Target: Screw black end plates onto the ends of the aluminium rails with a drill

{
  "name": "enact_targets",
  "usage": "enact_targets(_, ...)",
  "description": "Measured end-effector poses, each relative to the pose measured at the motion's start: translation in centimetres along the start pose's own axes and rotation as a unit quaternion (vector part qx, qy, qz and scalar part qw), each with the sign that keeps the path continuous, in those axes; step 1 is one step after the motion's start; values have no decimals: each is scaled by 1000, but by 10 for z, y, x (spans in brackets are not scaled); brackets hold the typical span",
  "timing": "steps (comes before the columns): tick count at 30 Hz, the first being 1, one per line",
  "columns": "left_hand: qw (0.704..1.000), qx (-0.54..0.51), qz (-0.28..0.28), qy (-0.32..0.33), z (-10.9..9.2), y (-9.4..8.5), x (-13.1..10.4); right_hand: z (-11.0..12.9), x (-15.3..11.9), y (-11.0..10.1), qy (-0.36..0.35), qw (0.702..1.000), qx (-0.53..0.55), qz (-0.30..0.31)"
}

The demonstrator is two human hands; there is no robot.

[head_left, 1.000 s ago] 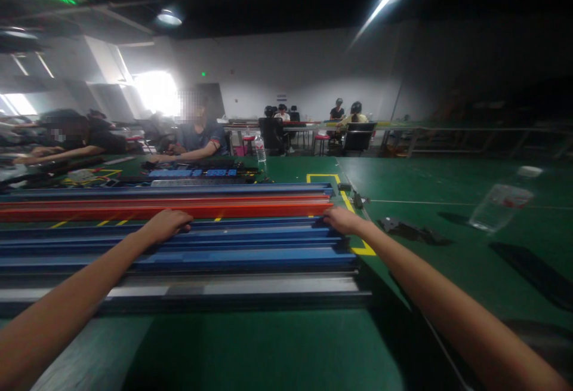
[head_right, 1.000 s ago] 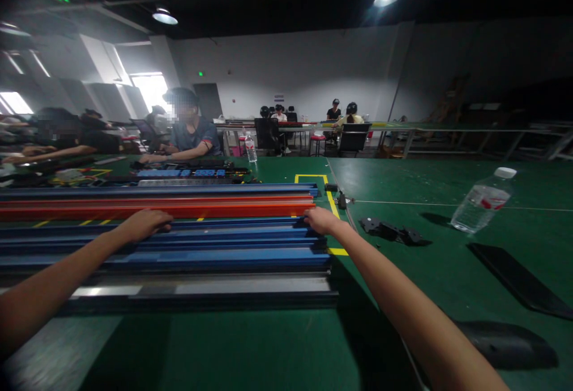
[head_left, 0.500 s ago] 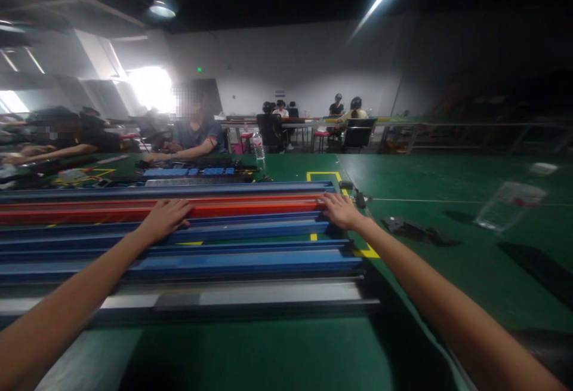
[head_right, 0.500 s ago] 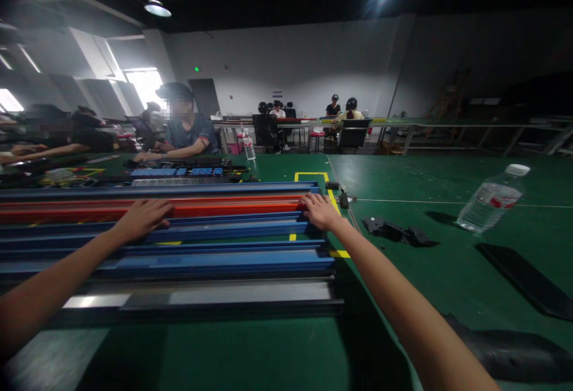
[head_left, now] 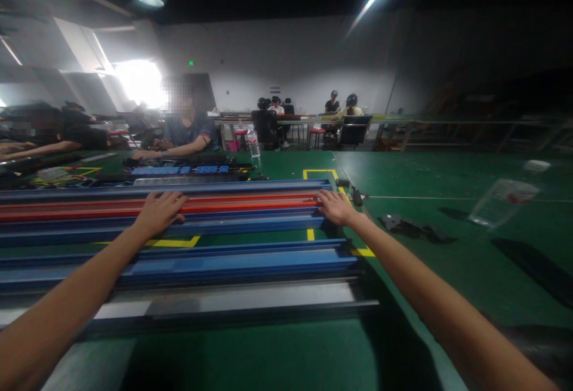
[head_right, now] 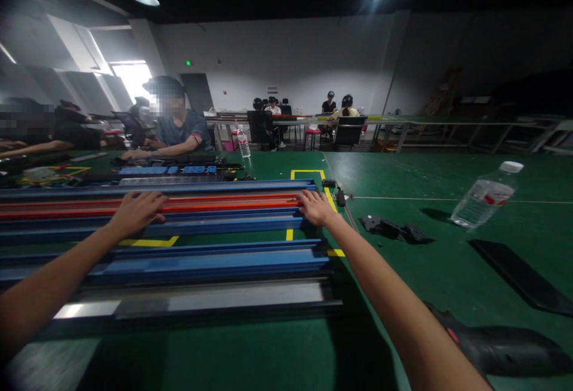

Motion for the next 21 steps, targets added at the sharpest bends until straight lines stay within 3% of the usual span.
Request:
enact_targets(14, 1000, 6, -11, -1, -1, 0, 7, 2, 4, 3, -12, 1000, -6, 5)
enact_targets(21, 1000, 4, -1, -9, -10, -17, 13, 13, -1, -10, 5, 999, -13, -30)
Point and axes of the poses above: each hand's wrist, its own x-axis towards the middle knuckle, its own y-axis out of the palm, z = x × y, the point moved 5 cm from there along x, towards the middle knuckle, and after that the axes turned 14 degrees about x, right-handed, at the moved point
